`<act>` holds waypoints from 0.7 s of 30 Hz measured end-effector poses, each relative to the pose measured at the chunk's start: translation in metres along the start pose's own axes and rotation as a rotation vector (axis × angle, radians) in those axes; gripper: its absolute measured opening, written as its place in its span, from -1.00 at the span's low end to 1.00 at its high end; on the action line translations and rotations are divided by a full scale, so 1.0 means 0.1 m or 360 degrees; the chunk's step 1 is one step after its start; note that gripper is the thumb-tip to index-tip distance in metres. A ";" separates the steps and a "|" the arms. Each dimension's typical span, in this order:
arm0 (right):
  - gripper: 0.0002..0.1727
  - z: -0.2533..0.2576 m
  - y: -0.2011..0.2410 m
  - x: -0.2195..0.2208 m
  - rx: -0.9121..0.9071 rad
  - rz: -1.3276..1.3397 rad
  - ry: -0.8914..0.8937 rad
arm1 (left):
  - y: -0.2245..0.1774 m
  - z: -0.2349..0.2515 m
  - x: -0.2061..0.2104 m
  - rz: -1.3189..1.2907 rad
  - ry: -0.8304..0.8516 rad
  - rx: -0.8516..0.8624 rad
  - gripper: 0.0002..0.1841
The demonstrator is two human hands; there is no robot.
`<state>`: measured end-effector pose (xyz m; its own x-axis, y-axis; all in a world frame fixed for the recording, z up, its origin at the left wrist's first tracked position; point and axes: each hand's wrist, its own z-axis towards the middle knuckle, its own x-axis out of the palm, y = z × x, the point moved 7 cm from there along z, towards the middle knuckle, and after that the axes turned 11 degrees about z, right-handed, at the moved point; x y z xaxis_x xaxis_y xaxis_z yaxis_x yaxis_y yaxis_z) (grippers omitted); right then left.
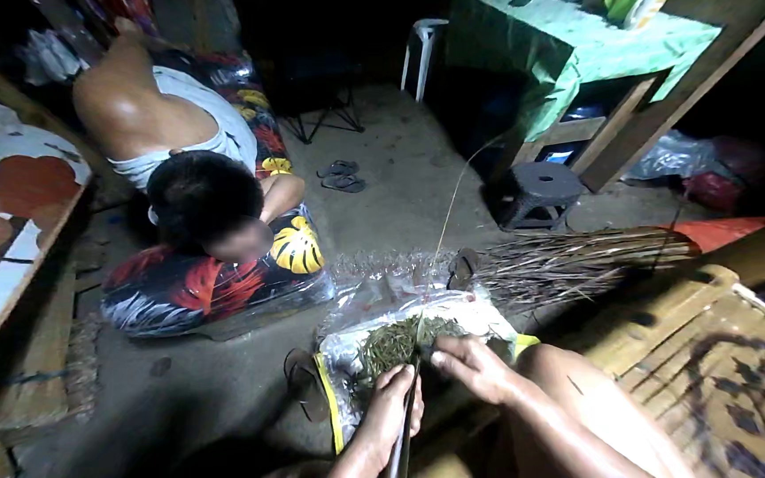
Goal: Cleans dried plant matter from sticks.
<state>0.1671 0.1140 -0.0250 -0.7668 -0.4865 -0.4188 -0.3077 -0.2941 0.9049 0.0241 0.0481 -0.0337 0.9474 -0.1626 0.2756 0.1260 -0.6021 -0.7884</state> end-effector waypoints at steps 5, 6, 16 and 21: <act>-0.35 0.01 0.06 0.14 -0.0060 -0.0177 0.0140 | 0.03 -0.02 0.01 -0.0082 0.0024 -0.0016 -0.59; -0.33 0.03 -0.01 0.07 0.0000 -0.0277 0.0091 | 0.02 -0.02 0.02 -0.0077 0.0037 -0.0017 -0.59; -0.40 -0.01 0.00 -0.05 0.0062 0.0013 0.0023 | 0.01 0.00 0.01 0.0088 0.0018 0.0051 -0.59; -0.34 -0.03 0.15 0.19 -0.0069 -0.0240 0.0236 | 0.02 -0.01 -0.03 0.0196 -0.0143 0.0068 -0.68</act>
<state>0.1498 0.0980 -0.0193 -0.6219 -0.5490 -0.5585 -0.3856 -0.4060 0.8285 0.0215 0.0468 -0.0359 0.9788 -0.1612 0.1265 0.0179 -0.5477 -0.8365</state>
